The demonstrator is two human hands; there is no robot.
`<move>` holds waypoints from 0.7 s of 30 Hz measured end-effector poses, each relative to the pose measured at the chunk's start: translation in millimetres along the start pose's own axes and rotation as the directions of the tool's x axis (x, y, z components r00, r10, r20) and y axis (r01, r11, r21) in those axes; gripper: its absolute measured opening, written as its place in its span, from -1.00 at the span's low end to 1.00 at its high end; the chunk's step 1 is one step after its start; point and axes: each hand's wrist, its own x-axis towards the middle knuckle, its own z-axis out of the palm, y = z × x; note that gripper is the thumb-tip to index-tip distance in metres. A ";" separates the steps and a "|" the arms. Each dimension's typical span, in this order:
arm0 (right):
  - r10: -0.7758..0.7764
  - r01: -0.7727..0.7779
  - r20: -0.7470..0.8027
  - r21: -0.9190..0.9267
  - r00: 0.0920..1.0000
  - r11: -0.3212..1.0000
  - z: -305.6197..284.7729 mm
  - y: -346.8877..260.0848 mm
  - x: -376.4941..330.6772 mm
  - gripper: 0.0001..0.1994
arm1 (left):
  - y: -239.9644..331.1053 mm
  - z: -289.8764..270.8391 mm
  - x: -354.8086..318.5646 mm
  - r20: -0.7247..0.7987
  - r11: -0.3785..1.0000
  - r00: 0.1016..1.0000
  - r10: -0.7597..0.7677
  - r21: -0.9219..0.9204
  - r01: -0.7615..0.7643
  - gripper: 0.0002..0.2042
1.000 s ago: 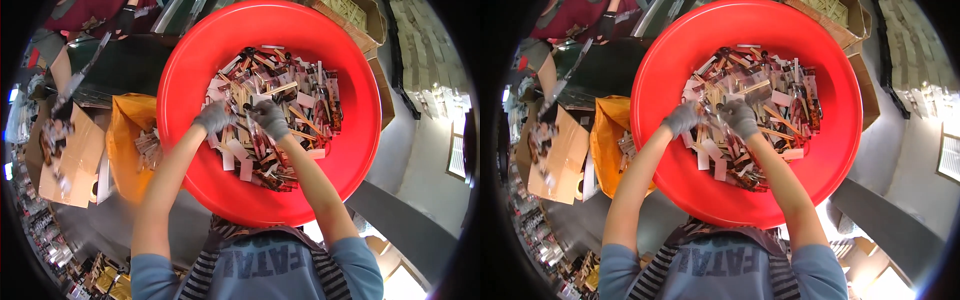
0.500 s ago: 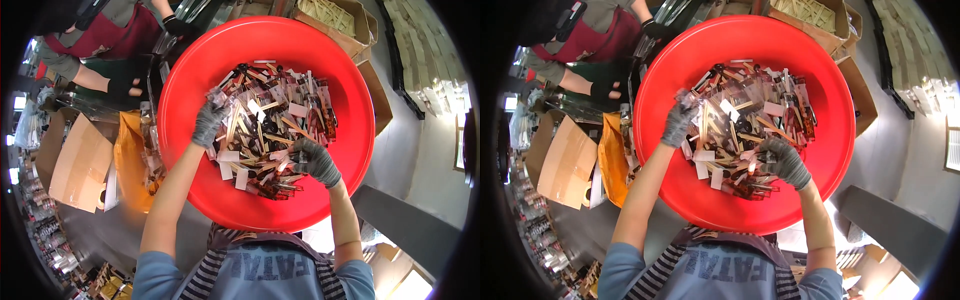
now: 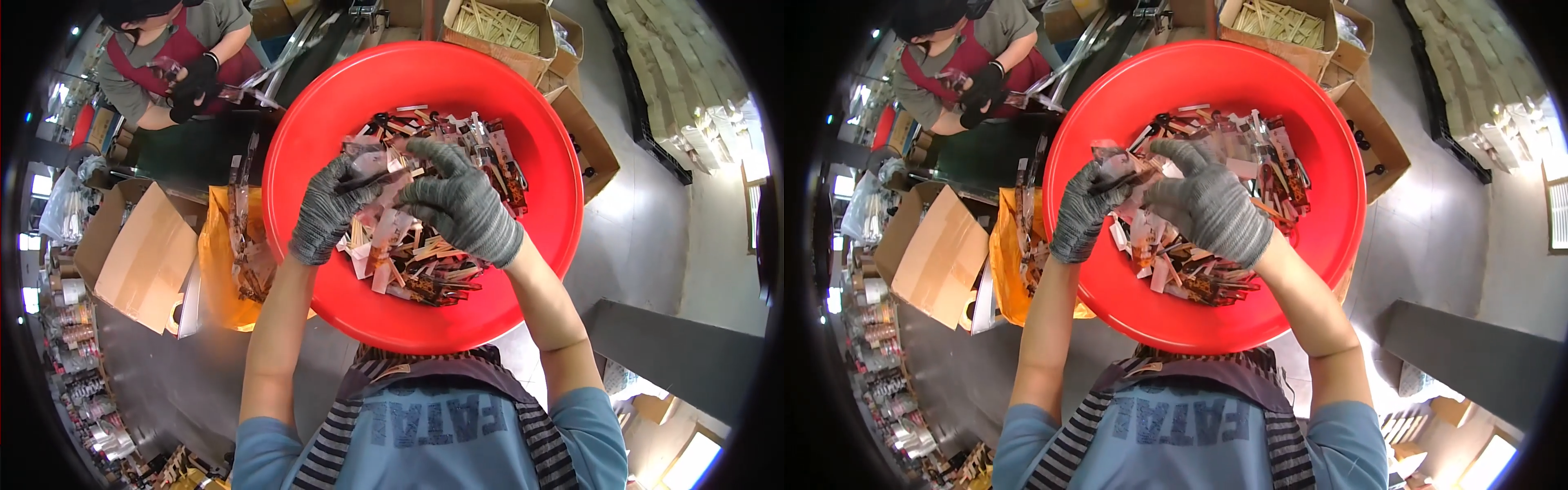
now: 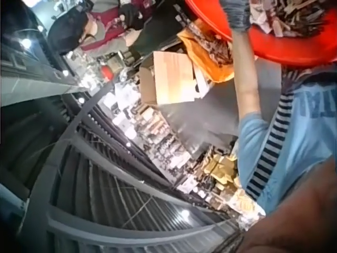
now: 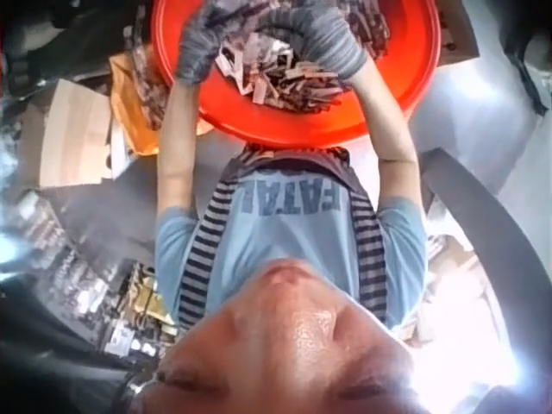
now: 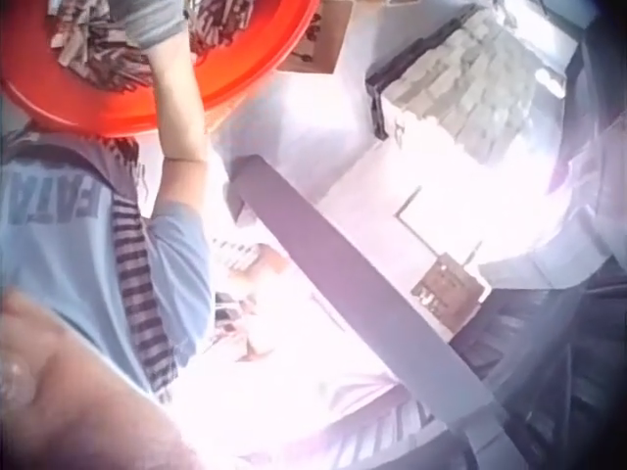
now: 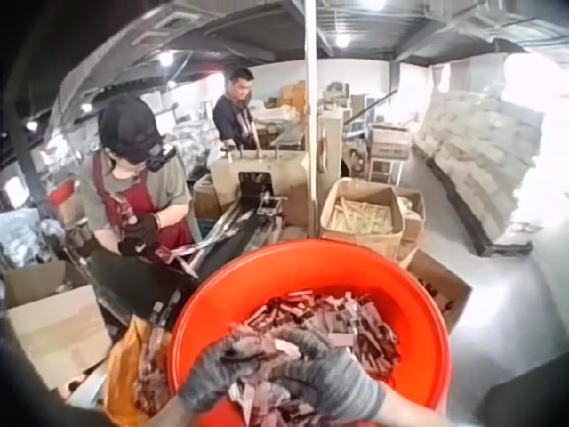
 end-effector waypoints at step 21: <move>0.243 -0.240 0.021 -0.084 0.970 0.967 4.6 -12.3 -31.0 -0.76 | -15.6 58.9 -24.7 0.101 0.862 0.992 -0.077 -0.493 0.117 -0.86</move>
